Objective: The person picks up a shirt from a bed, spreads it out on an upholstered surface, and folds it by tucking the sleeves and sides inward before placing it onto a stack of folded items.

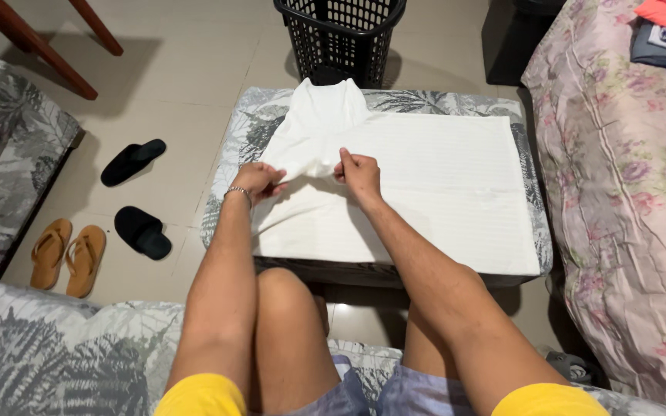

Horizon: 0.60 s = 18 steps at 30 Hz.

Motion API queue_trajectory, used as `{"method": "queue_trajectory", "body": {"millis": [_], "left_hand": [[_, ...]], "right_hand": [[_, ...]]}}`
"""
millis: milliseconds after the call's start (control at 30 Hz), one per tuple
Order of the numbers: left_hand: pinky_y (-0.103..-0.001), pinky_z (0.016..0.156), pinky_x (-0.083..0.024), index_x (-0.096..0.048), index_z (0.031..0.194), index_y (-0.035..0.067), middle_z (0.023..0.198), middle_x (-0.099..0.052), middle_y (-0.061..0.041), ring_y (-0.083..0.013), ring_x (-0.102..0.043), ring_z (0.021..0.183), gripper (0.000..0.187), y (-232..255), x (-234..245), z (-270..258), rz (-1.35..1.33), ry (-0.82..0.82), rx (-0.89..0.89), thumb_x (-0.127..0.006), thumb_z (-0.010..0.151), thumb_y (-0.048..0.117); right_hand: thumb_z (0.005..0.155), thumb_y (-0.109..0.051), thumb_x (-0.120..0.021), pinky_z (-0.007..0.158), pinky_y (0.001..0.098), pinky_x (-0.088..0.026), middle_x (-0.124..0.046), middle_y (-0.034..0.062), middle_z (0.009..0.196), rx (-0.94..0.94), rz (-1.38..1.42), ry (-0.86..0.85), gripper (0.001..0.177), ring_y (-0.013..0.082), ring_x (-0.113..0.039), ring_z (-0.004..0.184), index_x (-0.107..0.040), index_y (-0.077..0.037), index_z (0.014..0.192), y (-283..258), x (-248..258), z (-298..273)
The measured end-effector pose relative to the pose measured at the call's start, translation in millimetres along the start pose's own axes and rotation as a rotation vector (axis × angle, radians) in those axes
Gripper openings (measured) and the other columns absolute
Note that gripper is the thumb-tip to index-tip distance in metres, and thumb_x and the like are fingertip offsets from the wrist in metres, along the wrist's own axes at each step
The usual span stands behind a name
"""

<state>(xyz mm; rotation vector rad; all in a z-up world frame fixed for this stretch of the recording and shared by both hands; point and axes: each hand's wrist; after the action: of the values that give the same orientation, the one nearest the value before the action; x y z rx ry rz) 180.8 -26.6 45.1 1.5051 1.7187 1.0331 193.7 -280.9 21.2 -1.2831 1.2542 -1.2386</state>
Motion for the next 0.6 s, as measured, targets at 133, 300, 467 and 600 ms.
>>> {"method": "queue_trajectory", "body": {"millis": [133,300,467,600], "left_hand": [[-0.033,0.046,-0.054,-0.052,0.082,-0.006,0.075,-0.066,-0.018,-0.0253,-0.069,0.06,0.026,-57.2,15.2,-12.2,-0.062,0.081,-0.025,-0.076,0.09,0.0],[-0.032,0.046,-0.052,-0.055,0.084,0.002,0.073,-0.066,-0.014,-0.0227,-0.071,0.06,0.019,-99.1,12.6,-28.2,-0.145,0.119,-0.115,-0.073,0.088,0.001],[-0.028,0.052,-0.056,-0.055,0.082,0.001,0.071,-0.061,-0.005,-0.0139,-0.063,0.059,0.021,-112.6,14.3,-36.4,-0.124,0.127,-0.274,-0.075,0.088,0.004],[-0.027,0.055,-0.05,-0.056,0.086,0.002,0.073,-0.063,-0.005,-0.0122,-0.058,0.061,0.019,-113.3,10.9,-40.8,-0.145,0.075,-0.253,-0.074,0.082,-0.003]], "right_hand": [[0.102,-0.035,-0.065,0.054,0.0287,-0.056,-0.07,0.0089,0.068,-0.06,-0.083,-0.026,0.047,0.0129,-0.073,0.058,-0.066,-0.001,0.07,-2.1,1.0,-25.8],[0.092,-0.026,-0.074,0.052,0.0304,-0.056,-0.072,0.0094,0.069,-0.126,-0.168,-0.029,0.031,0.0181,-0.071,0.056,-0.065,-0.003,0.074,16.6,8.2,-27.9],[0.076,-0.009,-0.084,0.053,0.0303,-0.058,-0.069,0.0048,0.066,-0.192,-0.268,-0.004,0.022,0.0152,-0.068,0.056,-0.062,-0.009,0.074,36.7,15.8,-18.0],[0.073,-0.004,-0.085,0.05,0.0314,-0.054,-0.065,0.003,0.063,-0.241,-0.212,-0.127,0.03,0.0128,-0.062,0.052,-0.058,-0.015,0.071,28.6,27.4,-27.0]]}}
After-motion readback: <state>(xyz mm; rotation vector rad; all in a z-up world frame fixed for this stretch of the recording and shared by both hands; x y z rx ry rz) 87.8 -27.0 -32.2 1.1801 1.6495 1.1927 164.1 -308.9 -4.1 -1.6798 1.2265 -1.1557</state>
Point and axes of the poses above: each hand's wrist, its own z-axis towards the middle knuckle, its own x-axis out of the back of the hand, y = z × x
